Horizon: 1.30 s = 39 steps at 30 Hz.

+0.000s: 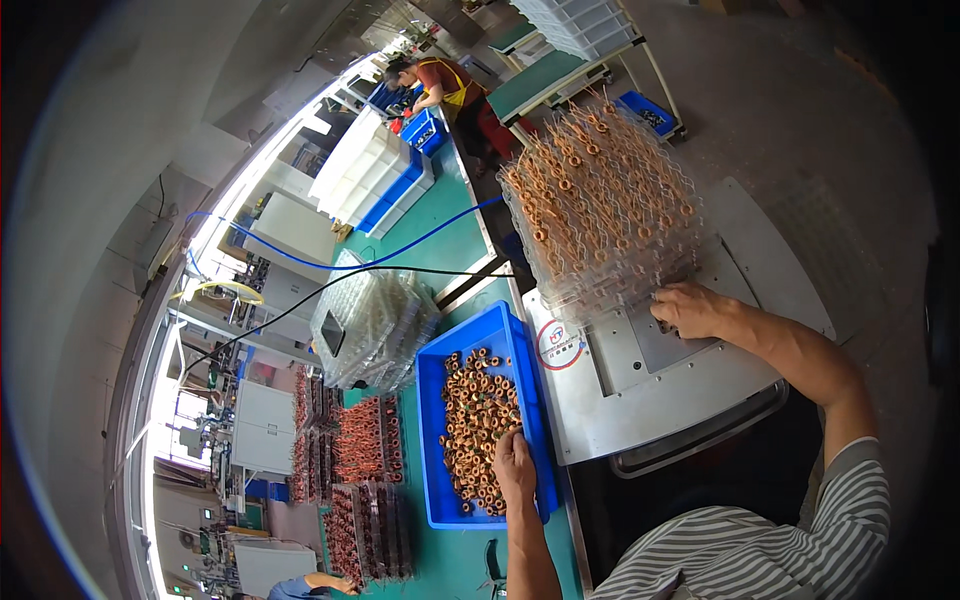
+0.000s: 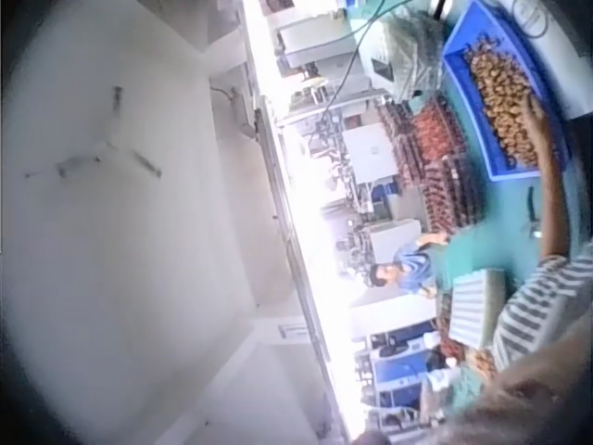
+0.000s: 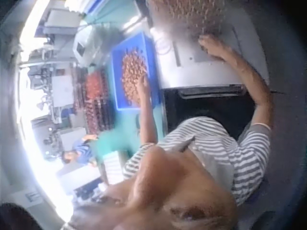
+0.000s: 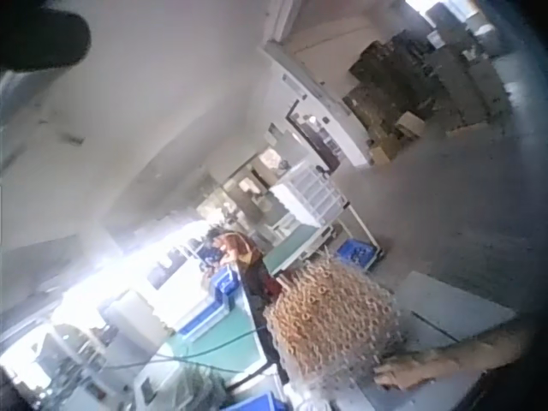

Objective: The person processes coiled wire components by taking them from clear plastic trays, inserting their leads into a machine fixture by hand, and collecting the processed components in hand.

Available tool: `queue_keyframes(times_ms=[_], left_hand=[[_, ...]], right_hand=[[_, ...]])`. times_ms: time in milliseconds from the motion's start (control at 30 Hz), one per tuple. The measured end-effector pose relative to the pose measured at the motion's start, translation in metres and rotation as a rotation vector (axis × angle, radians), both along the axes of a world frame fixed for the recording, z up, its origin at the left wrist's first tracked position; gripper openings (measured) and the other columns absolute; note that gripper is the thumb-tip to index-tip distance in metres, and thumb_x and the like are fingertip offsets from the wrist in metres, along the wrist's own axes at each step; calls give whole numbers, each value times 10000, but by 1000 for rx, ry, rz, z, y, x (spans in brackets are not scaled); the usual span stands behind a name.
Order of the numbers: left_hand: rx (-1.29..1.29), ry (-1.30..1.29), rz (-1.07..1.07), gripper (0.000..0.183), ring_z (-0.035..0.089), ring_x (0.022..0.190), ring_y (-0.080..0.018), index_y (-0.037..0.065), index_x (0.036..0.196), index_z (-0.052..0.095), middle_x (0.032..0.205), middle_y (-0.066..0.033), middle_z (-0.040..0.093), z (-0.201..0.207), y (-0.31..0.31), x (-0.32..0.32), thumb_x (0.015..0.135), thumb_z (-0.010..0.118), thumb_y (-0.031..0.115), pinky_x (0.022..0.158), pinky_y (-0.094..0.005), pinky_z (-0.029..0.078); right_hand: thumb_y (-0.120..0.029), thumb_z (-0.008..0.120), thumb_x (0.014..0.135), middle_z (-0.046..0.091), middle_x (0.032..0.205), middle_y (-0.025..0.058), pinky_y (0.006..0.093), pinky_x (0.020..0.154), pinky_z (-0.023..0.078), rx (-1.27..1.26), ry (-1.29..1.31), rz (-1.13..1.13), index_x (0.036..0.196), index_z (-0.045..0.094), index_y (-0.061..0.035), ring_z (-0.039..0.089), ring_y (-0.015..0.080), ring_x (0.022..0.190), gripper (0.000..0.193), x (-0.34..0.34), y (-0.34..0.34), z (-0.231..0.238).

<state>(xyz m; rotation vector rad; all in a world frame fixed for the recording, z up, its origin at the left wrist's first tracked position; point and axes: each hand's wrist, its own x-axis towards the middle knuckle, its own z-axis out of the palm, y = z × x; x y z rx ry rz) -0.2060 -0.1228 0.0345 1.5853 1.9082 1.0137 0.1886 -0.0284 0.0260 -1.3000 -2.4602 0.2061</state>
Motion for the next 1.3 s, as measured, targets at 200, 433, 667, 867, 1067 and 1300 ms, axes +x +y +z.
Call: queue_keyframes(times_ms=[200, 433, 667, 867, 1067, 1300], left_hand=[[33, 51, 5, 267, 604, 744, -201, 10, 1085, 653, 826, -125, 639, 5, -2, 3, 966, 514, 204, 700, -318, 472], [114, 104, -3, 248, 607, 760, -196, 29, 1089, 661, 857, -122, 645, -2, -6, -10, 954, 518, 181, 709, -309, 473], [199, 52, -64, 205, 617, 865, -284, 25, 1075, 653, 952, -159, 627, 15, -10, -5, 935, 539, 123, 790, -349, 490], [337, -159, 47, 220, 617, 867, -156, 17, 1108, 633, 986, -94, 648, 24, -13, 1, 903, 622, 99, 783, -289, 494], [424, -167, 127, 189, 611, 817, -206, 27, 1059, 645, 970, -116, 640, 10, -15, -10, 871, 640, 44, 753, -312, 497], [566, -185, 63, 234, 625, 830, -188, 12, 1076, 599, 939, -110, 609, 23, -18, -22, 854, 587, -63, 698, -291, 515]], right_hand=[[6, 609, 693, 620, 874, 157, 424, 759, 532, 123, 51, 29, 834, 605, -24, 644, 345, 853, 144, 3, -1, -7], [-18, 631, 745, 611, 840, 153, 421, 723, 515, 48, 305, -60, 846, 601, -11, 628, 337, 812, 106, 2, -9, -1], [-19, 652, 789, 633, 839, 138, 358, 708, 513, -64, 518, -92, 871, 603, 8, 648, 279, 791, 100, -27, -25, 48], [-37, 683, 798, 649, 857, 119, 342, 706, 515, -38, 683, 41, 913, 627, -8, 649, 260, 782, 130, -108, -18, 83], [-22, 696, 796, 660, 1111, 151, 361, 829, 540, -58, 682, 306, 1120, 638, -16, 672, 266, 924, 329, -179, -29, 115], [-35, 663, 751, 679, 731, 93, 306, 621, 510, -467, 319, 336, 777, 665, -35, 667, 214, 672, 26, -106, -112, 91]])
